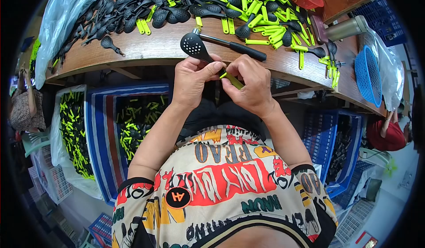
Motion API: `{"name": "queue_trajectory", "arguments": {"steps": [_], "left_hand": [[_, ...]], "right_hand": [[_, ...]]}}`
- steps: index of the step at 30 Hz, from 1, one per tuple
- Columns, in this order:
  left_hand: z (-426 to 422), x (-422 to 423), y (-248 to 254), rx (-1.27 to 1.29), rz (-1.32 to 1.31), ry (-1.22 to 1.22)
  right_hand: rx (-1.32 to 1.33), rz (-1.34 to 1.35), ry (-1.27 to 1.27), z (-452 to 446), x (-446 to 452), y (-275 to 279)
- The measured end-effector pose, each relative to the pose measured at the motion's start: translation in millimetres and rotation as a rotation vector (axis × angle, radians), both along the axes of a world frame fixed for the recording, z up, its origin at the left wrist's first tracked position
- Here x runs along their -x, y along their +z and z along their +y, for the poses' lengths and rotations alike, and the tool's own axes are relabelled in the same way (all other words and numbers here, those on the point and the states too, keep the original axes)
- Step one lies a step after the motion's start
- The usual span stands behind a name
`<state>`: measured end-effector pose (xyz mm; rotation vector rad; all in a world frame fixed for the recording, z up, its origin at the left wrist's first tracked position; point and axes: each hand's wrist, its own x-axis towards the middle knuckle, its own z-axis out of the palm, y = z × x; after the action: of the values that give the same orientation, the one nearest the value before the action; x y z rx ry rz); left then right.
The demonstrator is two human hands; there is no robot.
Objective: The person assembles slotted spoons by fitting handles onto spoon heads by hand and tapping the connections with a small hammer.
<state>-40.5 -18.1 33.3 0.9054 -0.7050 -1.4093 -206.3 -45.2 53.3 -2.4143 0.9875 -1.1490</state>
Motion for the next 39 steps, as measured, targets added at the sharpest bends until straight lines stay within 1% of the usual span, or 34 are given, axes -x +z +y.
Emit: {"name": "queue_trajectory", "arguments": {"steps": [1, 2, 4, 5, 7, 8, 10, 13, 15, 16, 18, 19, 20, 21, 23, 25, 27, 29, 31, 32, 33, 35, 39], "left_hand": [[1, 0, -1, -0.006, -0.017, 0.0], [1, 1, -2, -0.012, -0.033, 0.001], [2, 3, -1, -0.012, -0.036, 0.002], [2, 4, -1, -0.009, -0.038, 0.004], [1, 4, -2, -0.027, -0.04, -0.004], [0, 4, -2, -0.045, -0.043, -0.013], [0, 6, -2, -0.055, -0.056, -0.017], [0, 7, -1, -0.079, -0.07, -0.027], [-1, 7, -2, -0.094, -0.07, -0.035], [-3, 7, -4, -0.12, -0.102, 0.003], [-15, -2, -16, -0.182, -0.122, 0.062], [-19, -10, -17, -0.163, -0.025, 0.084], [-19, -12, -18, -0.139, 0.006, 0.076], [-18, -13, -14, -0.135, 0.041, 0.057], [-17, -16, -11, -0.116, 0.117, 0.026], [-16, -19, -15, -0.136, 0.145, 0.03], [-15, -20, -16, -0.172, 0.172, 0.016], [-14, -20, -15, -0.188, 0.181, 0.006], [-14, -18, -15, -0.204, 0.194, -0.003], [-13, -18, -15, -0.211, 0.205, -0.011], [-13, -18, -15, -0.219, 0.215, -0.02], [-12, -19, -18, -0.236, 0.21, -0.029], [-10, -19, -23, -0.287, 0.215, -0.042]], "right_hand": [[-0.057, 0.032, 0.025, -1, 1, 0], [-0.057, 0.032, 0.026, -2, 3, -1], [-0.183, 0.004, 0.11, -5, 5, -3], [-0.183, 0.005, 0.111, -6, 6, -3], [-0.341, -0.06, 0.15, -6, 7, -3], [-0.341, -0.06, 0.15, -7, 8, -3], [-0.454, -0.089, 0.174, -6, 9, -4], [-0.532, -0.117, 0.167, -6, 10, -7], [-0.541, -0.114, 0.175, -5, 11, -6], [-0.549, -0.112, 0.184, -4, 11, -6], [-0.406, -0.166, 0.317, 8, 7, -7], [-0.346, -0.155, 0.342, 11, 2, -3], [-0.294, -0.148, 0.355, 17, -1, 0], [-0.353, -0.152, 0.331, 15, 1, -2], [-0.565, -0.304, 0.316, 9, 9, -5], [-0.595, -0.408, 0.259, 7, 13, -5], [-0.739, -0.596, 0.164, 8, 14, -5], [-0.775, -0.597, 0.137, 5, 17, -7], [-0.918, -0.631, 0.109, 4, 20, -2], [-0.972, -0.648, 0.137, 3, 23, -5], [-0.973, -0.647, 0.138, 4, 21, -3], [-1.061, -0.708, 0.112, 7, 19, 2], [-1.117, -0.732, 0.097, 3, 21, -9]]}}
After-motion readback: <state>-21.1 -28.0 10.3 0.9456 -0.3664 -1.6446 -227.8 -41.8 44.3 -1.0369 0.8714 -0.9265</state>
